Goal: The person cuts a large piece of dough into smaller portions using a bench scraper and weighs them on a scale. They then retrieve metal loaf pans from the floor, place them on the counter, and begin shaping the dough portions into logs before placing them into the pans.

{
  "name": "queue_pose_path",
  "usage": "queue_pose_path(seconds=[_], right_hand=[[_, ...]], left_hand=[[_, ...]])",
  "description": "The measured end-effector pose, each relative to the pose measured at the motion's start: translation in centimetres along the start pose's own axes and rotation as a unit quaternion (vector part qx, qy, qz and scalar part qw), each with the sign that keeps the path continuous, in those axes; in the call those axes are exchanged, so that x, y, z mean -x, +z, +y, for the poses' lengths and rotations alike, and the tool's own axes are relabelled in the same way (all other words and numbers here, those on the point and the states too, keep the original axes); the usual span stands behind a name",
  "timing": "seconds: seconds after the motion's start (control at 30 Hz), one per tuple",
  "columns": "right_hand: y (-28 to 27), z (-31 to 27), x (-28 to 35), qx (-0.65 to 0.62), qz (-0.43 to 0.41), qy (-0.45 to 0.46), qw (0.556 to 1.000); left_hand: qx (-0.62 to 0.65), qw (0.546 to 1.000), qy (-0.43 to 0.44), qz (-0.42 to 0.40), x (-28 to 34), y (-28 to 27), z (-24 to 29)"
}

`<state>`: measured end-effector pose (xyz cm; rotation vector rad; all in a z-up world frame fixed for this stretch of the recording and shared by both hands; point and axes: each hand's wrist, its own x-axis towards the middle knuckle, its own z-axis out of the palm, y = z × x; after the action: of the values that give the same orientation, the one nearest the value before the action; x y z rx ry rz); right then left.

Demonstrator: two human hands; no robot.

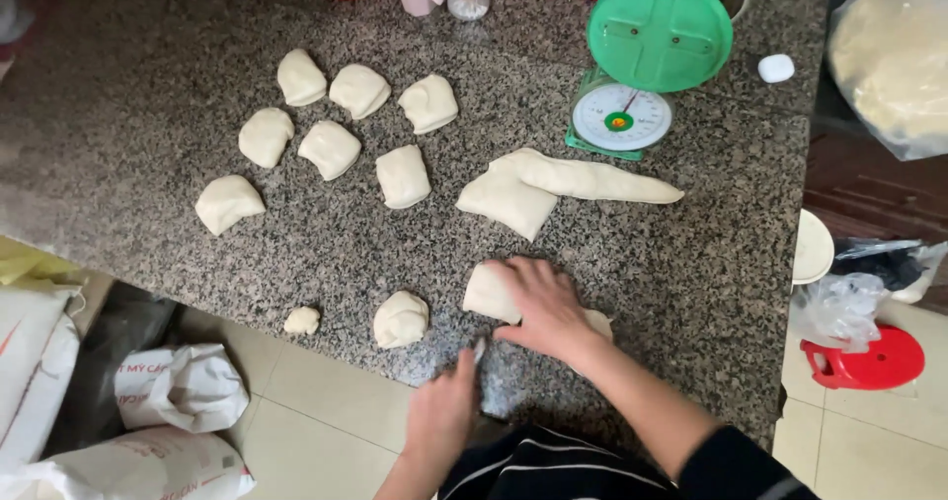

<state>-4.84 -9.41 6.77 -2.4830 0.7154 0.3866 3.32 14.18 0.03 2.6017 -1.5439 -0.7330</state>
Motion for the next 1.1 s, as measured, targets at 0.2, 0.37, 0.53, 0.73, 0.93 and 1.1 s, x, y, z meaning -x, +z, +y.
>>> queue_pose_path(seconds=[0.2, 0.37, 0.53, 0.73, 0.93, 1.1], right_hand=[[1.5, 0.7, -5.2, -0.110, -0.023, 0.005, 0.994], [-11.0, 0.9, -1.6, -0.158, 0.065, 0.042, 0.984], [-21.4, 9.3, -3.6, -0.109, 0.345, -0.080, 0.929], [-29.1, 12.1, -4.4, -0.030, 0.343, 0.122, 0.931], [-29.0, 12.0, -4.9, -0.051, 0.317, 0.130, 0.938], [-28.4, 13.0, -4.1, -0.042, 0.305, 0.142, 0.941]], left_hand=[[-0.006, 0.997, -0.077, 0.002, -3.3, -2.5, -1.5], [0.009, 0.996, -0.084, 0.033, -5.4, -4.8, 0.1], [0.049, 0.994, -0.094, 0.020, -5.6, -5.3, 0.2], [0.009, 0.995, -0.089, 0.040, -5.7, -5.0, 0.4], [0.049, 0.993, -0.096, 0.056, -5.5, -5.0, 0.1], [0.056, 0.992, -0.105, 0.043, -5.2, -5.7, 0.5]])
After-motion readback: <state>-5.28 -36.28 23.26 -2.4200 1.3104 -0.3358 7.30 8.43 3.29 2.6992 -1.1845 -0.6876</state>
